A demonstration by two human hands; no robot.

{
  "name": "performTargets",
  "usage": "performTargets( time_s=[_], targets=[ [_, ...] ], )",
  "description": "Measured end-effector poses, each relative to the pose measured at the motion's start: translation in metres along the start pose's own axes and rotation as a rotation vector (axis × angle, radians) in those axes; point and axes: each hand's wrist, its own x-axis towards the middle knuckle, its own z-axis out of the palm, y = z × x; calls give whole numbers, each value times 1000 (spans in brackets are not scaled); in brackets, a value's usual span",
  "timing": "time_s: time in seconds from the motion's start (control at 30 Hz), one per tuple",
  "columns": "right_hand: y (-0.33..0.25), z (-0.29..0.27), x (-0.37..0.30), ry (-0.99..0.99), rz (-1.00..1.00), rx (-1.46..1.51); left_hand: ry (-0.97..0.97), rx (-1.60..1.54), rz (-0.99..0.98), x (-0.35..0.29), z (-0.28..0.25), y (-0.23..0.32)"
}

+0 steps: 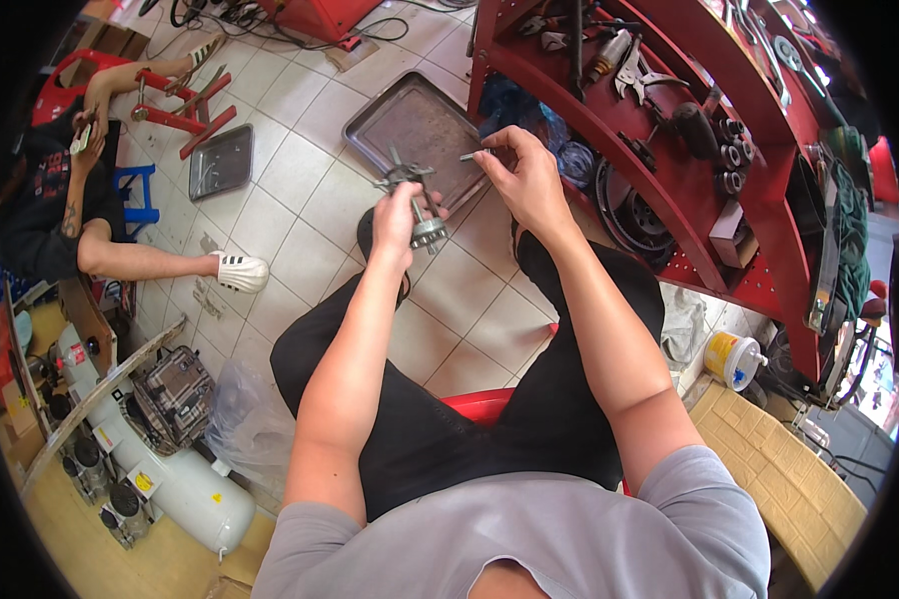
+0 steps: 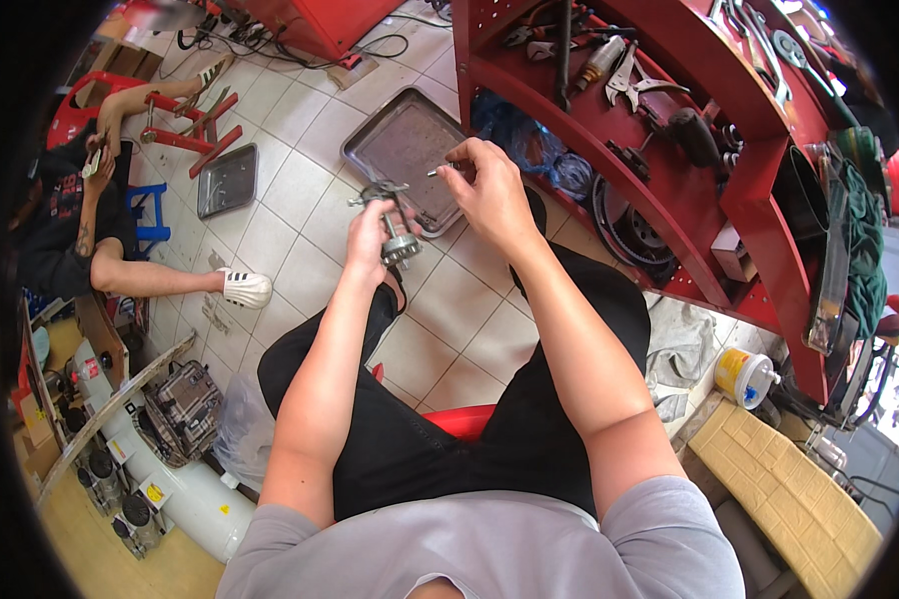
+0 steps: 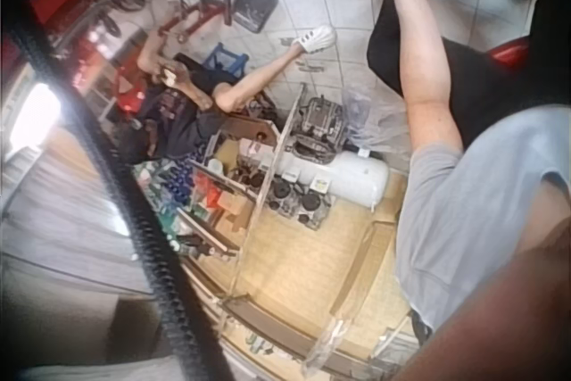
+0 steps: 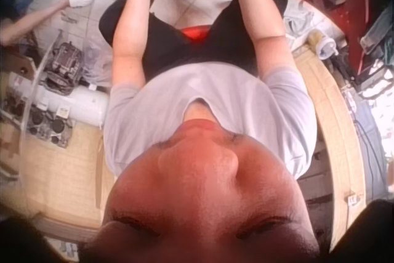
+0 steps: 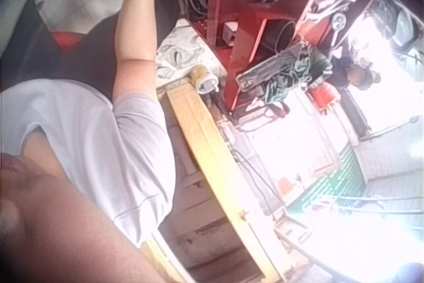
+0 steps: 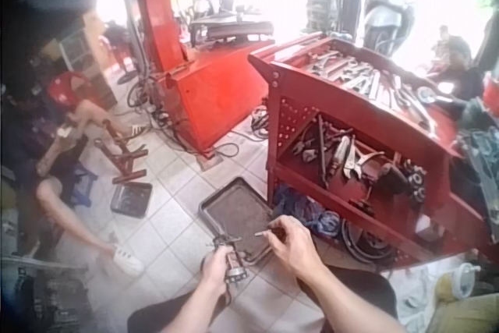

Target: The person sits on a low stool and assembles a cylindrical mechanical component, likely a carburetor, using both hands. They insert and tighten small metal parts, including a pin and a spring, into the assembly while seated.

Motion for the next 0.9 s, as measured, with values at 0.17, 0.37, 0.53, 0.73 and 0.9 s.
performTargets(
  time_s=[0.17,0.37,0.53,0.73,0.9],
  targets=[
    [3,-2,0,15,66,27,120,-324,151,15,-22,16],
    [18,0,-5,-51,176,-25,263,-492,102,23,-30,21],
    [83,25,-12,-97,250,-191,211,-482,81,24,-22,12],
    [184,112,-21,-329,457,-347,295,-640,98,22,-23,32],
    [212,170,-15,-474,467,-563,357,-619,125,9,-30,59]
  ],
)
